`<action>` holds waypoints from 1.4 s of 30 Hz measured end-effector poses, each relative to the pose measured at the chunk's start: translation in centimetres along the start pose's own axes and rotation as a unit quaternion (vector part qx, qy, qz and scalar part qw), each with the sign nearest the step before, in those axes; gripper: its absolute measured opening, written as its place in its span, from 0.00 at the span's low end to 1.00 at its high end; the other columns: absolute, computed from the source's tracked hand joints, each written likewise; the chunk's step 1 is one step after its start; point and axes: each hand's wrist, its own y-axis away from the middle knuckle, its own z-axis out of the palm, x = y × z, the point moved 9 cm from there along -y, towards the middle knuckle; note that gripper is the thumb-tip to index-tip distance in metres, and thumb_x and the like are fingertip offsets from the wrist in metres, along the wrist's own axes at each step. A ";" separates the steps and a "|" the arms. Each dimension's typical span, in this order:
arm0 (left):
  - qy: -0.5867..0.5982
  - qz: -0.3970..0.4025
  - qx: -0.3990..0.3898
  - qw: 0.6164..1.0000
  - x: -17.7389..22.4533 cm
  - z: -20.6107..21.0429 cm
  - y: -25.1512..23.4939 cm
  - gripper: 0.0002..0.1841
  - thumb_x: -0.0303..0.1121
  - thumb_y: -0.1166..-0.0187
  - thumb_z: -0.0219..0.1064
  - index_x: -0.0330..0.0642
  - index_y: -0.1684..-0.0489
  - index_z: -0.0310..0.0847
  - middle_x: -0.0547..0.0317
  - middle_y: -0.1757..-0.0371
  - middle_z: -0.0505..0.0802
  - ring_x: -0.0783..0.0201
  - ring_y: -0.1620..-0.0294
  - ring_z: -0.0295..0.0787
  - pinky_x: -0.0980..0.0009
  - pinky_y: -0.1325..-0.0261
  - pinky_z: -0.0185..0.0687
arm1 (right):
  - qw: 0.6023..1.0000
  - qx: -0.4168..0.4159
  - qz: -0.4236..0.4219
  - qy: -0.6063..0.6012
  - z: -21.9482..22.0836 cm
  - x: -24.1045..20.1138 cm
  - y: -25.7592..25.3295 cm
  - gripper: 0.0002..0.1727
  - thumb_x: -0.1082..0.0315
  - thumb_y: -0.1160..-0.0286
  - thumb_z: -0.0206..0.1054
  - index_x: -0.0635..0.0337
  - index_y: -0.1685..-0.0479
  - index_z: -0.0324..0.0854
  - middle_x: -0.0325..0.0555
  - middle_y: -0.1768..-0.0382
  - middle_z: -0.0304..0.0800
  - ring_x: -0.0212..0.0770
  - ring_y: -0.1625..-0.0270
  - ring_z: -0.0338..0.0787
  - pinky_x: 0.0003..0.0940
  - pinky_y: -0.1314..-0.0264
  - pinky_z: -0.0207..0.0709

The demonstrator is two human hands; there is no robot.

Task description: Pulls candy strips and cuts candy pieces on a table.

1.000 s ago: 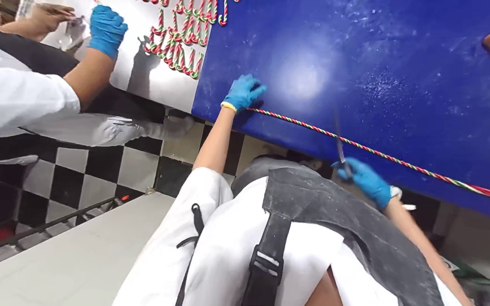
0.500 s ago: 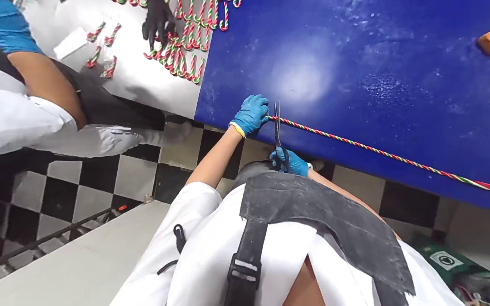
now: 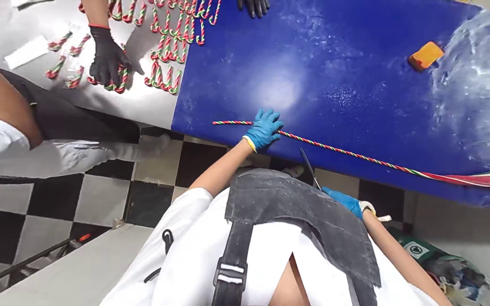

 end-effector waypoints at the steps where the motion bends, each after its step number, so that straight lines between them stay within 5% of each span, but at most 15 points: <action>1: -0.001 0.006 0.011 1.000 0.5 0.4 -0.3 0.18 0.50 0.19 0.66 0.56 0.38 0.89 0.54 0.18 0.81 0.46 0.08 0.60 0.36 0.07 0.39 | 1.000 -0.006 -0.017 -0.018 0.2 -0.8 0.2 0.21 0.55 0.07 0.54 0.59 0.26 0.75 0.54 0.43 0.88 0.44 0.42 0.86 0.47 0.35 0.78; 4: -0.002 0.027 0.016 1.000 1.1 0.5 -0.7 0.15 0.45 0.17 0.64 0.48 0.48 0.92 0.53 0.26 0.87 0.46 0.10 0.64 0.40 0.05 0.42 | 0.992 0.021 -0.111 -0.051 0.0 -2.9 -3.1 0.24 0.50 0.06 0.47 0.56 0.30 0.77 0.43 0.51 0.86 0.32 0.49 0.84 0.35 0.41 0.79; 7: 0.027 0.013 -0.015 0.999 0.6 0.5 -0.3 0.17 0.48 0.17 0.63 0.48 0.46 0.91 0.54 0.24 0.86 0.48 0.09 0.61 0.43 0.05 0.41 | 0.983 0.083 -0.135 -0.088 -0.5 -5.3 -7.3 0.27 0.43 0.08 0.47 0.56 0.42 0.81 0.45 0.58 0.86 0.37 0.54 0.85 0.43 0.46 0.80; 11: 0.010 -0.011 -0.016 1.000 0.2 0.0 -0.5 0.17 0.48 0.16 0.62 0.48 0.46 0.91 0.54 0.24 0.85 0.49 0.09 0.62 0.42 0.05 0.41 | 0.946 0.115 -0.146 -0.264 -0.7 -7.5 -9.1 0.22 0.48 0.08 0.54 0.56 0.58 0.85 0.33 0.72 0.85 0.25 0.69 0.83 0.28 0.61 0.80; 14: -0.018 -0.019 -0.022 0.999 -0.3 0.0 -0.7 0.16 0.47 0.17 0.64 0.50 0.47 0.91 0.56 0.23 0.85 0.51 0.10 0.63 0.44 0.06 0.44 | 0.955 0.122 -0.171 -0.211 -1.3 -6.5 -9.3 0.22 0.48 0.10 0.57 0.55 0.63 0.85 0.32 0.75 0.84 0.26 0.72 0.82 0.29 0.63 0.79; 17: -0.022 -0.048 -0.061 0.997 -0.6 -1.0 -1.7 0.20 0.55 0.22 0.66 0.52 0.45 0.91 0.58 0.22 0.84 0.54 0.12 0.66 0.46 0.07 0.50 | 0.976 0.136 -0.156 -0.061 -2.9 -3.1 -8.1 0.27 0.41 0.17 0.63 0.58 0.56 0.87 0.51 0.64 0.89 0.49 0.57 0.89 0.57 0.49 0.79; 20: -0.034 -0.063 -0.084 0.994 1.2 -1.5 -2.8 0.36 0.70 0.31 0.66 0.56 0.30 0.85 0.55 0.22 0.83 0.52 0.15 0.71 0.46 0.11 0.57 | 0.987 0.100 -0.119 -0.043 -2.4 2.4 -3.7 0.28 0.39 0.15 0.58 0.53 0.35 0.79 0.52 0.52 0.90 0.51 0.47 0.90 0.60 0.42 0.81; 23: -0.026 0.003 -0.062 0.998 6.6 0.3 -5.5 0.36 0.70 0.34 0.70 0.61 0.28 0.84 0.56 0.19 0.81 0.51 0.13 0.68 0.44 0.09 0.54 | 0.997 0.047 -0.044 -0.041 -1.6 9.0 0.1 0.29 0.42 0.13 0.57 0.54 0.26 0.73 0.57 0.47 0.90 0.54 0.44 0.90 0.62 0.40 0.80; 27: -0.027 0.076 -0.058 0.995 13.3 4.6 -8.3 0.20 0.53 0.23 0.68 0.56 0.40 0.90 0.53 0.16 0.79 0.48 0.09 0.62 0.41 0.06 0.45 | 0.994 0.010 -0.065 -0.089 -1.7 11.0 2.3 0.25 0.51 0.06 0.53 0.63 0.28 0.74 0.58 0.48 0.87 0.48 0.46 0.87 0.51 0.39 0.80; 29: -0.029 0.080 -0.033 0.996 14.3 4.9 -8.9 0.15 0.46 0.19 0.65 0.50 0.48 0.92 0.53 0.20 0.82 0.49 0.11 0.66 0.44 0.06 0.48 | 0.987 0.025 -0.116 -0.111 -2.9 9.7 1.3 0.23 0.50 0.06 0.50 0.59 0.34 0.76 0.47 0.54 0.84 0.37 0.52 0.84 0.40 0.44 0.79; 34: -0.005 0.063 -0.044 0.997 13.7 4.3 -9.0 0.15 0.47 0.19 0.66 0.48 0.50 0.92 0.53 0.21 0.83 0.49 0.12 0.67 0.46 0.07 0.50 | 0.961 0.053 -0.197 -0.187 -6.4 6.6 -3.8 0.24 0.46 0.06 0.46 0.54 0.50 0.82 0.33 0.66 0.82 0.26 0.64 0.81 0.28 0.56 0.79; 36: -0.019 0.051 -0.041 0.998 13.2 4.3 -8.9 0.15 0.47 0.19 0.65 0.48 0.50 0.92 0.53 0.21 0.83 0.49 0.12 0.67 0.46 0.07 0.51 | 0.961 0.071 -0.201 -0.175 -7.3 6.2 -4.4 0.26 0.45 0.06 0.47 0.54 0.58 0.84 0.33 0.73 0.83 0.27 0.72 0.81 0.29 0.65 0.78; 39: -0.002 0.027 -0.034 0.999 12.1 4.0 -8.9 0.19 0.51 0.20 0.66 0.48 0.46 0.91 0.50 0.17 0.79 0.47 0.10 0.64 0.45 0.07 0.52 | 0.973 0.105 -0.185 -0.088 -8.9 8.1 -3.7 0.27 0.44 0.08 0.52 0.59 0.61 0.84 0.40 0.74 0.83 0.35 0.71 0.83 0.39 0.61 0.80; 42: 0.025 0.014 -0.012 1.000 12.8 3.7 -9.3 0.35 0.66 0.30 0.69 0.56 0.27 0.83 0.46 0.10 0.68 0.46 0.07 0.56 0.44 0.07 0.48 | 0.978 0.098 -0.169 -0.072 -8.6 12.7 -0.2 0.21 0.49 0.12 0.58 0.60 0.49 0.82 0.47 0.65 0.84 0.41 0.62 0.84 0.47 0.53 0.79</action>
